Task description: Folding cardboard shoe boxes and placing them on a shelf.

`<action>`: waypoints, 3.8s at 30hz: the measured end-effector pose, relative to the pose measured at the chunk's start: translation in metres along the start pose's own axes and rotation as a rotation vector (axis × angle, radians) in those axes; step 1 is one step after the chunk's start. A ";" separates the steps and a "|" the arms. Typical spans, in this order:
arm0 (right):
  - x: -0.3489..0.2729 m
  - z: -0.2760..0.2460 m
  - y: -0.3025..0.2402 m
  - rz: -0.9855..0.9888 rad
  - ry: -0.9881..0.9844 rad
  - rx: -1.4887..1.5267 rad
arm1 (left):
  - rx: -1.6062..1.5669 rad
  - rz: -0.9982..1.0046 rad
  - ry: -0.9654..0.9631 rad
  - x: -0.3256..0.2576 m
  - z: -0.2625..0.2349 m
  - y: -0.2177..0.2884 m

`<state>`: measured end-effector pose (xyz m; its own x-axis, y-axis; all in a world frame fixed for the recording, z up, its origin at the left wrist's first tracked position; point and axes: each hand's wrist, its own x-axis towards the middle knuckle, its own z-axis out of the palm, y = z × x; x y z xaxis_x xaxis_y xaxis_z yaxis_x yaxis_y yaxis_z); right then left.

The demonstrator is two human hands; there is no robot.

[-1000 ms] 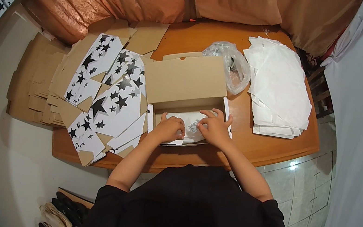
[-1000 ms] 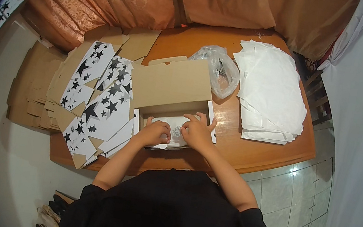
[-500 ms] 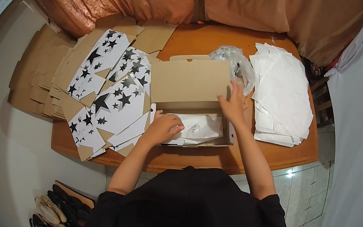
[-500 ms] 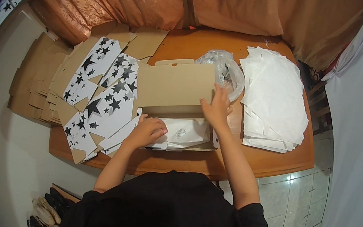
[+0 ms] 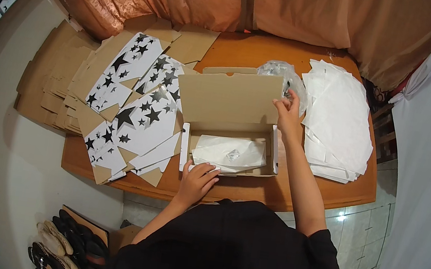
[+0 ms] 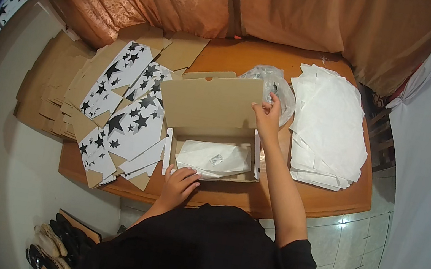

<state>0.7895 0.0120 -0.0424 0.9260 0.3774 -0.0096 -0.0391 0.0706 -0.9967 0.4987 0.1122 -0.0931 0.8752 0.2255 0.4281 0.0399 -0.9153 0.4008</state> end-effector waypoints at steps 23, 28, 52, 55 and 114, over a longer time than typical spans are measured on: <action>-0.157 -0.021 0.018 -0.374 -0.017 -0.545 | 0.097 0.281 0.237 -0.029 0.040 0.004; -0.160 -0.033 0.036 -0.463 -0.037 -0.671 | 0.161 0.259 0.174 -0.030 0.036 0.009; -0.169 -0.044 0.043 -0.514 -0.142 -0.671 | 0.142 0.096 0.141 0.000 -0.007 -0.029; -0.164 -0.051 0.043 -0.580 -0.157 -0.796 | 0.128 0.124 0.141 0.006 -0.016 -0.026; -0.111 0.000 0.036 -0.511 0.154 -0.457 | -0.452 -0.368 0.508 0.058 0.001 -0.055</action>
<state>0.6856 -0.0277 -0.0773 0.8303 0.2629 0.4913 0.5456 -0.2042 -0.8128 0.5476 0.1754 -0.0917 0.5107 0.7142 0.4787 -0.0111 -0.5513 0.8342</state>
